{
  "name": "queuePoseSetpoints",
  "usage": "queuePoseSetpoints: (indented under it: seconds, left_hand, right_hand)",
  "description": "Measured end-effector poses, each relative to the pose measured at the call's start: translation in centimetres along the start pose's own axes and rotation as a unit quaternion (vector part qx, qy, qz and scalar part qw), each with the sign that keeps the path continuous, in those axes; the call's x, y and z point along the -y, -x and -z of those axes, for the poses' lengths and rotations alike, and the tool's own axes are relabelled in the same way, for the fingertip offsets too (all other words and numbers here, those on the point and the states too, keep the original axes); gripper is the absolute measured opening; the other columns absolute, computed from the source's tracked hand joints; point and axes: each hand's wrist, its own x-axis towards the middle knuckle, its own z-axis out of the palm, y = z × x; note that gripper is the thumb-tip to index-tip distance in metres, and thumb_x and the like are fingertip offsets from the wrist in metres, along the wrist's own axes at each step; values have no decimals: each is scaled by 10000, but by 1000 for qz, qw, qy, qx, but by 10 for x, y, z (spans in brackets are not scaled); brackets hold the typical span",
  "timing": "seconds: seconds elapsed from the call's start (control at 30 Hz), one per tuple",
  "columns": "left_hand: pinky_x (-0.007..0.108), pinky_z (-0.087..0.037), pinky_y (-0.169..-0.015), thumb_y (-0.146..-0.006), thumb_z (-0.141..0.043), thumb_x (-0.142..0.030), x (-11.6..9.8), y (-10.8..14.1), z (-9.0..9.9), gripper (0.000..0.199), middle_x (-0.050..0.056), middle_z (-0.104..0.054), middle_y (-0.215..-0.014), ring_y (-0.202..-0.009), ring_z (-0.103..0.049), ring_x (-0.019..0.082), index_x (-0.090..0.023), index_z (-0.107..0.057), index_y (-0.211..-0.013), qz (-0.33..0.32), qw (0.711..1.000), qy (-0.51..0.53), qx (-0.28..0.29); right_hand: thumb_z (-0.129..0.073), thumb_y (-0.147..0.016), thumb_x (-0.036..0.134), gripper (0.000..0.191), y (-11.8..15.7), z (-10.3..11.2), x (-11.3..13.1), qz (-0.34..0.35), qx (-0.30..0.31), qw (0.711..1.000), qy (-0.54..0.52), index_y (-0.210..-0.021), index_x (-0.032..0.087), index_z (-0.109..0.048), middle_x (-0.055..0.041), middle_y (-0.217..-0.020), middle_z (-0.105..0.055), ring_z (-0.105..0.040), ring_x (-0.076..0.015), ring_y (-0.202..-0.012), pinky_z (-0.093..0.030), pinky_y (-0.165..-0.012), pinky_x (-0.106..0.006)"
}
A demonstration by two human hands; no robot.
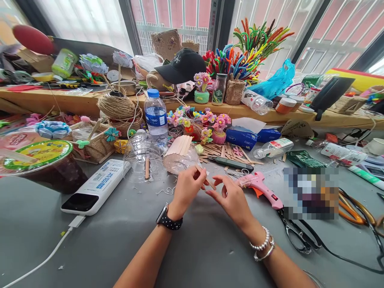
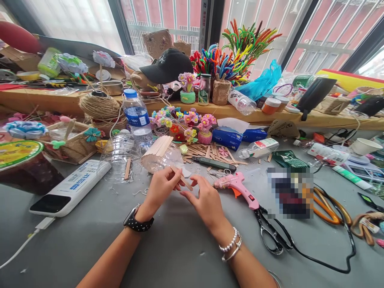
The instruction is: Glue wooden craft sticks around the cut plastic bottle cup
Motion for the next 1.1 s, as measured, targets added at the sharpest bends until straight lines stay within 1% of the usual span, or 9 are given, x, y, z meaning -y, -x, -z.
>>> queuePoseSetpoints:
  seconds: [0.17, 0.37, 0.43, 0.53, 0.6, 0.7, 0.87, 1.0, 1.1]
  left_hand:
    - [186, -450, -467, -761, -505, -379, 1, -4, 9, 259, 36, -649, -654, -567, -626, 127, -144, -549, -663, 43, 993, 34, 107]
    - [212, -484, -553, -673, -618, -339, 3, -7, 23, 218, 1, -620, -644, -572, -604, 112, -145, -562, -755, 57, 983, 45, 169]
    - [229, -486, -588, -663, -620, -336, 5, -7, 24, 217, 8, -621, -630, -588, -606, 122, -139, -565, -736, 73, 977, 34, 198]
    - [227, -461, -553, -666, -597, -327, 9, -8, 22, 197, 12, -619, -616, -586, -606, 138, -139, -560, -713, 100, 975, -14, 199]
    - [215, -426, -509, -669, -580, -324, 10, -7, 20, 185, 8, -612, -608, -582, -605, 147, -144, -555, -708, 111, 973, -56, 193]
    - [213, -395, -491, -696, -537, -328, 9, -6, 16, 177, -8, -588, -571, -563, -586, 149, -154, -556, -725, 100, 970, -126, 185]
    - [241, -369, -587, -719, -531, -302, 5, -5, 11, 143, 24, -648, -777, -721, -575, 176, -181, -606, -731, -5, 938, -308, 162]
    - [249, -374, -614, -740, -532, -300, 6, -5, 9, 142, 42, -637, -830, -764, -564, 186, -180, -607, -757, -23, 916, -361, 174]
    - [245, -385, -638, -727, -545, -231, 9, -5, 11, 91, 45, -620, -856, -777, -558, 180, -176, -596, -778, -39, 909, -370, 190]
  right_hand:
    - [-508, -800, 278, 129, -2, 2, -4, 25, 20, 999, 43, -825, 184, -593, -11, -754, -630, -528, -119, -601, -408, -591, -243]
    - [-463, -827, 277, 184, -8, 12, -9, 45, 95, 991, 83, -838, 206, -631, -16, -754, -615, -571, -136, -684, -408, -630, -250]
    - [-473, -819, 311, 189, -9, 18, -10, 36, 95, 991, 84, -849, 209, -630, -16, -779, -624, -573, -139, -690, -405, -626, -251]
    - [-459, -816, 376, 251, -9, 37, -16, 5, 38, 996, 84, -757, 198, -626, -20, -743, -632, -565, -143, -683, -392, -621, -252]
    - [-413, -828, 415, 354, -7, 54, -24, -47, -39, 994, 92, -627, 189, -598, -13, -630, -609, -535, -129, -599, -372, -591, -247]
    - [-421, -806, 464, 384, -2, 74, -42, -125, -152, 971, 138, -592, 181, -567, -11, -592, -590, -498, -120, -549, -338, -555, -242]
    - [-391, -809, 480, 413, 4, 75, -59, -139, -142, 965, 170, -570, 181, -547, -10, -573, -569, -475, -120, -542, -320, -549, -246]
    - [-419, -760, 550, 405, 6, 73, -62, -152, -133, 958, 206, -623, 192, -551, -23, -663, -584, -497, -139, -587, -335, -567, -264]
    - [-483, -664, 627, 433, 8, 76, -72, -182, -83, 951, 234, -683, 197, -530, -44, -734, -585, -528, -186, -683, -358, -578, -283]
